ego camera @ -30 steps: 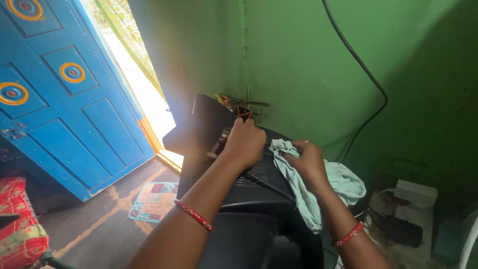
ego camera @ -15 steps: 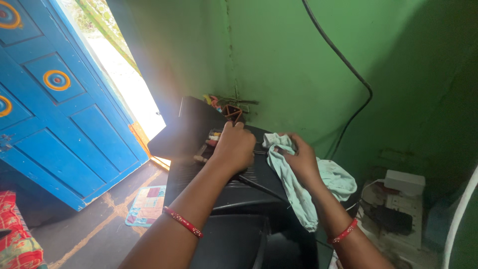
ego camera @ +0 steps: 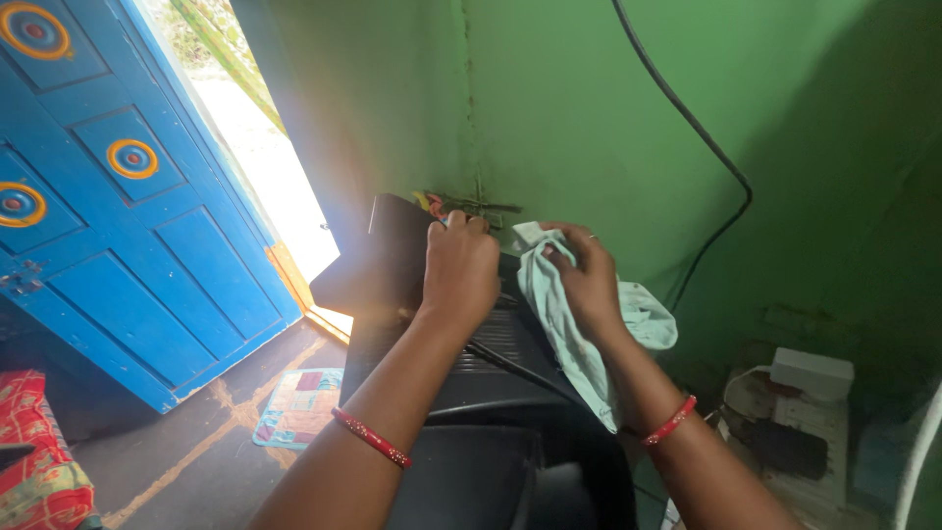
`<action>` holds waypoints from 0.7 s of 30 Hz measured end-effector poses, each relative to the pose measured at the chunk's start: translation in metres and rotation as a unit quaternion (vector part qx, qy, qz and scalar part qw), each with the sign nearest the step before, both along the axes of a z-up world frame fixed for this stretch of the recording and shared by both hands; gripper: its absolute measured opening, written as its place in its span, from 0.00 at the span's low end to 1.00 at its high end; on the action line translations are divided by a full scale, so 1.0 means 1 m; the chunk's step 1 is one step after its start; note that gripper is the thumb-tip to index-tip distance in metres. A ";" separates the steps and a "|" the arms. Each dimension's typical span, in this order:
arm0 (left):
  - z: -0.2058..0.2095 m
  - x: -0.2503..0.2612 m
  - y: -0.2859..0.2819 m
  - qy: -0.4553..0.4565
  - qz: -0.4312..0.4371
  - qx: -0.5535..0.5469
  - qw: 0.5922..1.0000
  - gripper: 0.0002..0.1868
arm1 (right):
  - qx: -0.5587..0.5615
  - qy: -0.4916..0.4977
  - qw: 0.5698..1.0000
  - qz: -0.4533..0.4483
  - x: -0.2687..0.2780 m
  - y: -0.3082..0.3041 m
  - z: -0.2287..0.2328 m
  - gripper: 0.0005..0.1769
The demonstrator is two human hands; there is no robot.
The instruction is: The person wipes the back casing and cables of a television using a cloth, moving the cloth over different parts of the surface.
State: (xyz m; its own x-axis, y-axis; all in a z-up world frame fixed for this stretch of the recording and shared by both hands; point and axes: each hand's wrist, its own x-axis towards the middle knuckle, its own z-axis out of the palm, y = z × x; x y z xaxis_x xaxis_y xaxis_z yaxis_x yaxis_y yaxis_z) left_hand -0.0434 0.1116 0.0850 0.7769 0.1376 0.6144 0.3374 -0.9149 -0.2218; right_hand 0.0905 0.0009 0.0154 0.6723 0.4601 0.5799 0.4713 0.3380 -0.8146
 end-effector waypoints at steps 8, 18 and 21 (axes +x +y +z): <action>-0.003 -0.001 0.013 -0.029 0.048 -0.024 0.998 0.06 | -0.117 -0.068 0.990 0.045 -0.023 0.012 0.002 0.18; 0.009 -0.006 0.011 -0.021 0.063 -0.073 0.995 0.12 | -0.254 0.004 0.957 0.137 -0.009 0.028 -0.004 0.20; 0.005 -0.004 0.012 -0.035 0.053 -0.067 0.996 0.12 | -0.236 -0.020 0.962 0.137 0.003 0.042 -0.011 0.19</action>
